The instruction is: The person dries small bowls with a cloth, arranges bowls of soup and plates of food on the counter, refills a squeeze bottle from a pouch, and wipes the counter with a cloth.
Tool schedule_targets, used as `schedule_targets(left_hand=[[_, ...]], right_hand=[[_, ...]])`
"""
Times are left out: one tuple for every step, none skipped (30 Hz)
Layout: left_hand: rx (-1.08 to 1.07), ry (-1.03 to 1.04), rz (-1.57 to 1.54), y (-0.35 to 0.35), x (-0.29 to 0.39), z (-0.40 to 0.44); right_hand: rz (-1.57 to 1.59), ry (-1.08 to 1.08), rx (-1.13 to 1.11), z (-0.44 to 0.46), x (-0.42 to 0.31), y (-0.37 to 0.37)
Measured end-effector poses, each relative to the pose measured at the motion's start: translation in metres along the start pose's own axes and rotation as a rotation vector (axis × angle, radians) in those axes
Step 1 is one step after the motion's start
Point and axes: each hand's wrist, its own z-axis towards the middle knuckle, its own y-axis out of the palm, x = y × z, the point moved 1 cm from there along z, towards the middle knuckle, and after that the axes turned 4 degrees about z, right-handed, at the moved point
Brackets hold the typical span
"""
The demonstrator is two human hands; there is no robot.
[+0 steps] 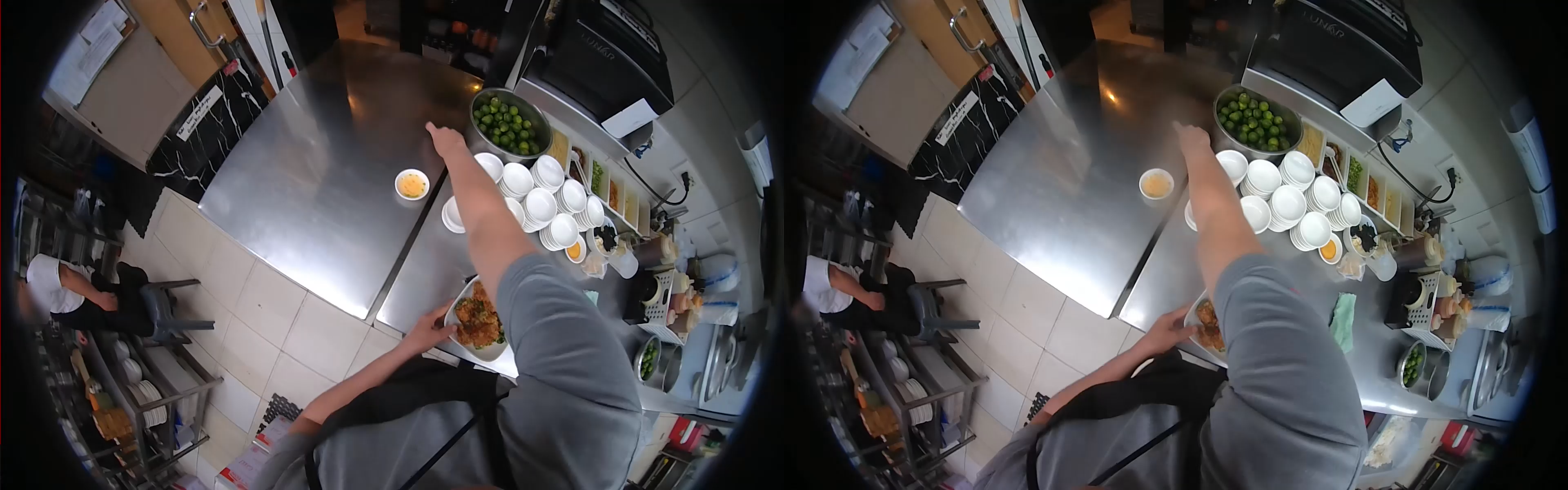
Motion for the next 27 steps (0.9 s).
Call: schedule_targets(left_hand=[[-0.002,-0.011,-0.014,0.002,-0.002,-0.001],[-0.017,0.049,0.031,0.000,0.000,0.000],[-0.031,0.109,0.081,-0.001,0.003,0.002],[-0.023,0.091,0.126,-0.001,0.011,0.001],[-0.037,0.074,0.123,0.000,0.015,0.002],[-0.032,0.016,0.074,0.000,0.019,0.005],[-0.031,-0.044,0.028,0.001,0.020,0.007],[-0.019,-0.016,-0.001,0.003,0.017,0.010],[-0.014,0.014,-0.027,0.005,0.014,0.016],[-0.039,-0.023,-0.072,0.008,0.014,0.020],[-0.064,-0.059,-0.116,0.011,0.015,0.026],[-0.061,-0.098,-0.033,0.014,0.017,0.035],[-0.057,-0.137,0.055,0.017,0.018,0.041],[-0.080,-0.090,-0.005,0.024,0.015,0.048],[-0.113,-0.109,0.004,0.030,0.012,0.055],[-0.127,-0.107,0.010,0.037,0.014,0.060],[-0.137,-0.104,0.017,0.043,0.017,0.064],[-0.158,-0.128,0.025,0.049,0.020,0.067],[-0.169,-0.146,0.013,0.056,0.024,0.069],[-0.178,-0.160,0.001,0.061,0.027,0.070],[-0.190,-0.169,0.007,0.065,0.028,0.070],[-0.182,-0.180,0.002,0.067,0.031,0.072],[-0.171,-0.192,-0.002,0.067,0.032,0.072],[-0.174,-0.194,0.012,0.068,0.031,0.072],[-0.180,-0.193,0.021,0.067,0.029,0.074],[-0.172,-0.194,0.014,0.066,0.027,0.075],[-0.161,-0.195,0.007,0.065,0.023,0.076]], right_hand=[[-0.002,0.003,-0.018,-0.007,-0.001,-0.004],[0.195,-0.005,0.003,-0.018,-0.008,-0.024],[0.396,-0.009,0.030,-0.029,-0.015,-0.046],[0.584,-0.054,0.001,-0.045,-0.019,-0.063],[0.772,-0.091,-0.022,-0.065,-0.017,-0.078],[0.996,-0.199,-0.059,-0.093,-0.009,-0.090],[1.001,-0.168,-0.050,-0.124,-0.003,-0.103],[1.109,-0.172,-0.077,-0.156,0.001,-0.115],[1.215,-0.176,-0.090,-0.184,0.011,-0.125],[1.287,-0.135,-0.068,-0.208,0.024,-0.127],[1.355,-0.097,-0.041,-0.233,0.037,-0.130],[1.362,-0.060,0.019,-0.258,0.050,-0.135],[1.367,-0.019,0.045,-0.281,0.063,-0.134],[1.334,0.024,0.129,-0.304,0.078,-0.135],[1.301,0.066,0.206,-0.326,0.091,-0.134],[1.304,0.149,0.294,-0.347,0.105,-0.127],[1.312,0.181,0.310,-0.366,0.117,-0.118],[1.237,0.253,0.430,-0.385,0.128,-0.108],[1.153,0.320,0.544,-0.402,0.134,-0.103],[1.079,0.369,0.640,-0.419,0.131,-0.103],[1.079,0.384,0.648,-0.432,0.131,-0.099],[0.956,0.445,0.645,-0.441,0.132,-0.095],[0.836,0.503,0.639,-0.449,0.132,-0.088],[0.839,0.509,0.649,-0.454,0.137,-0.079],[0.793,0.483,0.644,-0.455,0.140,-0.068],[0.747,0.457,0.636,-0.456,0.142,-0.059],[0.751,0.461,0.642,-0.456,0.143,-0.048]])
